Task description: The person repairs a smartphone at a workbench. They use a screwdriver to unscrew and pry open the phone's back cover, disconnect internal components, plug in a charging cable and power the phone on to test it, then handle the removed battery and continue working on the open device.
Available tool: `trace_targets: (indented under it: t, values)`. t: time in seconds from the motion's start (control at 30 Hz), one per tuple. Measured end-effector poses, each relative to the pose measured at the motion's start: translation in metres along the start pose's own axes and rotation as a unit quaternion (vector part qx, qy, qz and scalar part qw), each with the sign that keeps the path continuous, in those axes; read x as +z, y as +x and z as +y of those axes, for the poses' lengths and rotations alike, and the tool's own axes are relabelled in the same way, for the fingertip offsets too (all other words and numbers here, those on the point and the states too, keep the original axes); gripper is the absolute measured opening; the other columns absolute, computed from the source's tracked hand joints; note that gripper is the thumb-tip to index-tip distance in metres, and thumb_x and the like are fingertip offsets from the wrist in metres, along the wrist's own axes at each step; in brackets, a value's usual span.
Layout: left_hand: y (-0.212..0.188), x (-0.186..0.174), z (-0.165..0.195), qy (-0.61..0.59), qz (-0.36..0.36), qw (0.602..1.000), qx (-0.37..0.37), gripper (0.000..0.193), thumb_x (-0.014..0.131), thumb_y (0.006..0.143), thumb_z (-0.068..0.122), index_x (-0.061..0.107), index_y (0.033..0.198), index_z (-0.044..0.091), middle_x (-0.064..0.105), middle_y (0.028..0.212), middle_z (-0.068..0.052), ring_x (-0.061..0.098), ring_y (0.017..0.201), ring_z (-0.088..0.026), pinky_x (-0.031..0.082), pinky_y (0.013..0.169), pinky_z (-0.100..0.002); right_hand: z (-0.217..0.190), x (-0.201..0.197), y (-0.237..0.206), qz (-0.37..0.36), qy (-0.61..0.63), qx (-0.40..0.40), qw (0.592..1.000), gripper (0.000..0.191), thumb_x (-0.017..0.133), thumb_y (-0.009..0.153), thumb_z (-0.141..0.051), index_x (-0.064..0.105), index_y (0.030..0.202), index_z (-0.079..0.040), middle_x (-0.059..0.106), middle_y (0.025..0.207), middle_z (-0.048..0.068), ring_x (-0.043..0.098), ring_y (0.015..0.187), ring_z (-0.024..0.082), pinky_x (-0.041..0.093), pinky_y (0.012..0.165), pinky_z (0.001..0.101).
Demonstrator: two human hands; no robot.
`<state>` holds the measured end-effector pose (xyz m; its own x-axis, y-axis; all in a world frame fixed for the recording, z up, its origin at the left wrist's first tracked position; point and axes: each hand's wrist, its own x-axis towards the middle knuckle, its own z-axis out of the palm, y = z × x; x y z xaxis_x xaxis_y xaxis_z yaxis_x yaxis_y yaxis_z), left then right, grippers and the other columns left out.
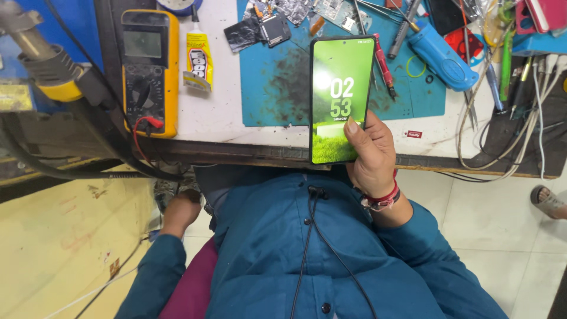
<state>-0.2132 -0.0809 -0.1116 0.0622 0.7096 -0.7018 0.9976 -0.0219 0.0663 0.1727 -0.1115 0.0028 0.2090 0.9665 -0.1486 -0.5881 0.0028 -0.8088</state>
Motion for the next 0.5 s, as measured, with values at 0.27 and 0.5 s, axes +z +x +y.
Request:
trace_targets:
  t: [0.27, 0.5]
  values:
    - [-0.079, -0.129, 0.051, -0.157, -0.065, 0.972, 0.159, 0.024, 0.062, 0.091, 0.028, 0.075, 0.102, 0.01, 0.075, 0.077, -0.012, 0.072, 0.071, -0.028, 0.055, 0.068, -0.04, -0.006, 0.013, 0.008, 0.035, 0.053, -0.015, 0.998, 0.04, 0.055, 0.111, -0.016, 0.053, 0.145, 0.004, 0.066, 0.137, 0.013, 0.065, 0.124, 0.022, 0.05, 0.112, 0.0365]
    - [-0.087, -0.124, 0.169, -0.508, -0.004, 0.781, 0.364, 0.026, 0.057, 0.104, 0.018, 0.071, 0.119, 0.002, 0.074, 0.077, -0.003, 0.065, 0.062, -0.006, 0.053, 0.057, -0.023, -0.012, 0.038, 0.01, 0.029, 0.114, 0.001, 0.993, 0.035, 0.053, 0.111, -0.013, 0.051, 0.144, 0.001, 0.064, 0.138, 0.012, 0.064, 0.127, 0.022, 0.05, 0.114, 0.0404]
